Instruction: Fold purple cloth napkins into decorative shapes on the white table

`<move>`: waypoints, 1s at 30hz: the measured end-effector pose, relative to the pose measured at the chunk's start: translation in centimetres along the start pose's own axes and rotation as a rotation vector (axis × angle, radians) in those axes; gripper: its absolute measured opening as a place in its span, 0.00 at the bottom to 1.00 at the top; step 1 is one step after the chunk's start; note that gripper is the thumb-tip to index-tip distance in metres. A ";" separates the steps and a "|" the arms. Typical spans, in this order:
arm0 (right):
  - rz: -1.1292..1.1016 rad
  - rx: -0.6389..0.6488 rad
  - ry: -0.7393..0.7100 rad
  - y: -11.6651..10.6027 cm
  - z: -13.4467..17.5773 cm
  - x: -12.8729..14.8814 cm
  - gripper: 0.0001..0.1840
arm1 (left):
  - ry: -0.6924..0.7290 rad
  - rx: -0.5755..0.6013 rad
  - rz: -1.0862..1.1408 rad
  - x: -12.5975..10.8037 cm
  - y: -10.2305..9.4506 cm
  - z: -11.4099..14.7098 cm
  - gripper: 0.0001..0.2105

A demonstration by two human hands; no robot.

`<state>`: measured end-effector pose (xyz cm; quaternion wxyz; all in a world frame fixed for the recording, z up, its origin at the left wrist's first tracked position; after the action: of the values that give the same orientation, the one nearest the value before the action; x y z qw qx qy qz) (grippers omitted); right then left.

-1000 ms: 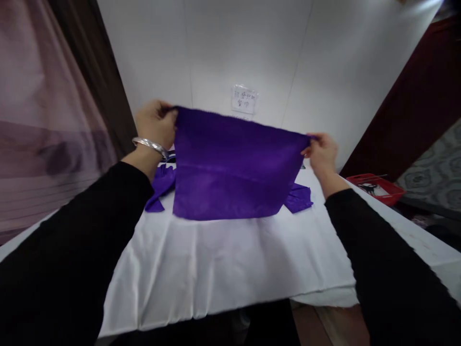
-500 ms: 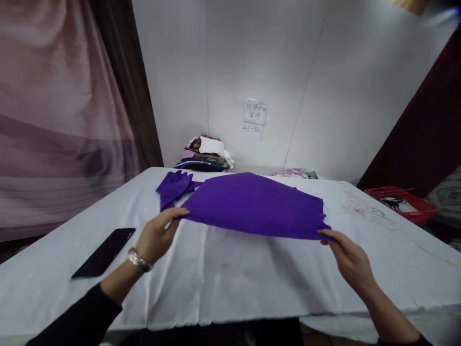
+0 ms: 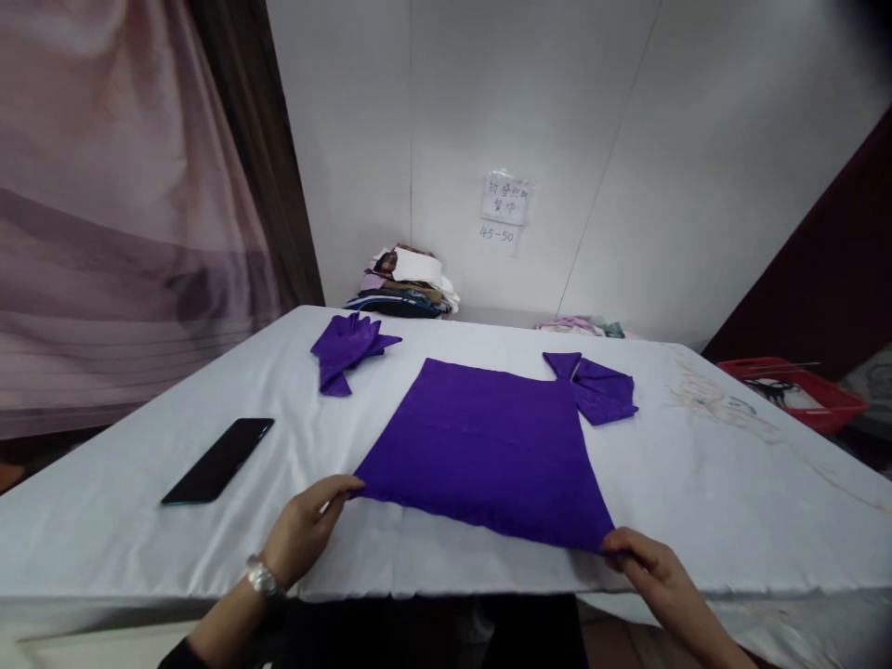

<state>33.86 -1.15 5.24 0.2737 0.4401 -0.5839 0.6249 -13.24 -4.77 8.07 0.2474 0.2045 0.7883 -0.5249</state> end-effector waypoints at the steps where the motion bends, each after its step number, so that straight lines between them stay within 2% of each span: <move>1: -0.053 0.030 0.035 -0.3 0.5 0.0 0.09 | -0.010 0.014 0.020 -0.3 -0.8 0.4 0.11; 3: -0.139 0.051 0.093 -1.4 1.3 0.1 0.10 | -0.029 0.059 0.070 -1.2 -2.4 1.1 0.11; 6: -0.188 -0.025 0.131 -4.0 1.5 0.3 0.11 | -0.059 0.109 0.138 -2.2 -4.6 1.0 0.11; 8: -0.200 -0.121 0.144 -5.6 0.7 0.4 0.13 | -0.085 0.117 0.156 -2.3 -5.2 -0.2 0.11; 10: -0.220 -0.183 0.151 -6.1 -1.1 0.4 0.15 | -0.110 0.115 0.172 -2.1 -4.8 -2.2 0.12; 12: -0.244 -0.207 0.148 -5.8 -3.6 0.3 0.17 | -0.125 0.128 0.211 -1.7 -3.1 -5.1 0.14; 16: -0.252 -0.260 0.180 -4.8 -9.3 -1.6 0.20 | -0.157 0.126 0.321 -0.3 1.7 -11.4 0.16; 20: -0.214 -0.318 0.187 -4.6 -14.0 -4.3 0.16 | -0.245 0.143 0.215 2.2 6.7 -16.1 0.12; 25: 0.010 -0.356 0.159 -4.7 -18.1 -6.6 0.11 | -0.297 0.111 0.078 4.6 10.2 -18.9 0.10; 30: 0.129 -0.361 0.170 -4.5 -20.4 -7.9 0.10 | -0.308 0.097 0.011 5.9 11.9 -20.0 0.12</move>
<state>36.70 20.77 1.96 0.3557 0.2913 -0.6883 0.5611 -14.55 18.54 2.43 0.3578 0.1376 0.7136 -0.5864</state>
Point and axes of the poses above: each hand's wrist, its own z-axis away from the middle knuckle, its own y-axis out of the palm, x = y × z, the point moved 10 cm from there along -z, towards the middle knuckle, and after that the axes turned 6 degrees about -z, right-handed, at the moved point
